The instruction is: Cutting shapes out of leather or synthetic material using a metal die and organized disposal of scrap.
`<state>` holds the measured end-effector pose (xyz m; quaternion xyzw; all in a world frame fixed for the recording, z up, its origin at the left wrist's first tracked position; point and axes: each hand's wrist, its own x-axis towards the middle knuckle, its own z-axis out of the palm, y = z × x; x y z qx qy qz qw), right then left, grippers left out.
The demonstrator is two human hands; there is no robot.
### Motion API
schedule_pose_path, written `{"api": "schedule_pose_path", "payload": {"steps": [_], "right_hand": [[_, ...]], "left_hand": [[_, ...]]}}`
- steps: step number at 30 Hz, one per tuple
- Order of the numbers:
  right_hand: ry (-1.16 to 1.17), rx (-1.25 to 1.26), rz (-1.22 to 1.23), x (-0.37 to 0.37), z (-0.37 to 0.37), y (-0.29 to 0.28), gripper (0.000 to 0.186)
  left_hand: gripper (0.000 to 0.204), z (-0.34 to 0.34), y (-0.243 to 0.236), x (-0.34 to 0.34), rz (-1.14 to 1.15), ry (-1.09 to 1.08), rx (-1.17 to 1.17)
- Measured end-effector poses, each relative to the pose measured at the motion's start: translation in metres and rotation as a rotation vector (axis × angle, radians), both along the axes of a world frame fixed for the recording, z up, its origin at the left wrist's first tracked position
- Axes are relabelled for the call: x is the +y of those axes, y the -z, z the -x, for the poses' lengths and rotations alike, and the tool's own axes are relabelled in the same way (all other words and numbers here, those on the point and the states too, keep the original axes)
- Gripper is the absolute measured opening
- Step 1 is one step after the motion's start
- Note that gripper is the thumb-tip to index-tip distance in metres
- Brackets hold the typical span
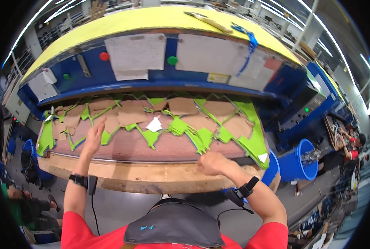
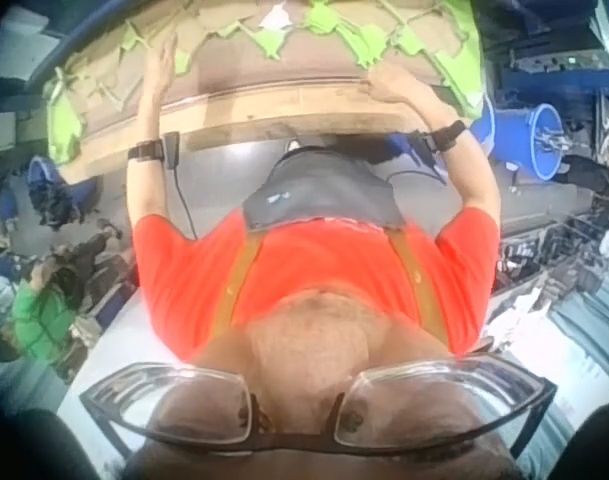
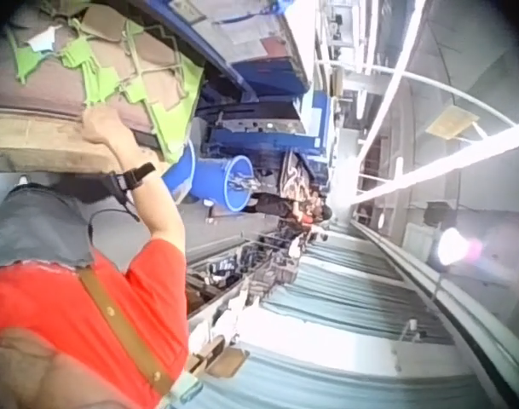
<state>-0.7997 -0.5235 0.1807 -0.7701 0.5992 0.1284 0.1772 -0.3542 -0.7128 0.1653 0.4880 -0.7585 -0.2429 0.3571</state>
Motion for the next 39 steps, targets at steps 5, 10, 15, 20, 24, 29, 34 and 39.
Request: {"api": "schedule_pose_path", "payload": {"steps": [5, 10, 15, 20, 24, 29, 34, 39], "right_hand": [[-0.199, 0.169, 0.937, -0.1, -0.024, -0.068, 0.051], [-0.129, 0.377, 0.943, -0.164, -0.051, -0.101, 0.068], [-0.161, 0.471, 1.178, -0.213, -0.033, -0.096, 0.054], [-0.14, 0.245, 1.325, -0.257, -0.07, -0.087, 0.05], [-0.097, 0.187, 1.365, -0.264, -0.049, -0.087, 0.053], [-0.066, 0.063, 1.137, -0.239, -0.049, -0.083, 0.058], [-0.126, -0.075, 0.986, -0.131, -0.045, -0.002, 0.036], [0.084, -0.216, 0.774, 0.026, -0.002, 0.055, 0.015]], "left_hand": [[0.062, -0.07, -0.027, -0.097, 0.287, -0.276, -0.176], [0.074, -0.103, -0.043, -0.163, 0.401, -0.479, -0.232], [0.054, -0.096, -0.052, -0.251, 0.444, -0.412, -0.492], [0.059, -0.219, -0.016, -0.313, 0.486, -0.408, -0.065], [0.071, -0.208, -0.027, -0.304, 0.513, -0.49, -0.204], [0.068, -0.191, -0.033, -0.275, 0.373, -0.511, -0.214], [0.041, -0.148, 0.012, -0.19, 0.202, -0.076, -0.308], [0.029, 0.013, -0.001, 0.009, -0.404, 0.219, 0.151]]}}
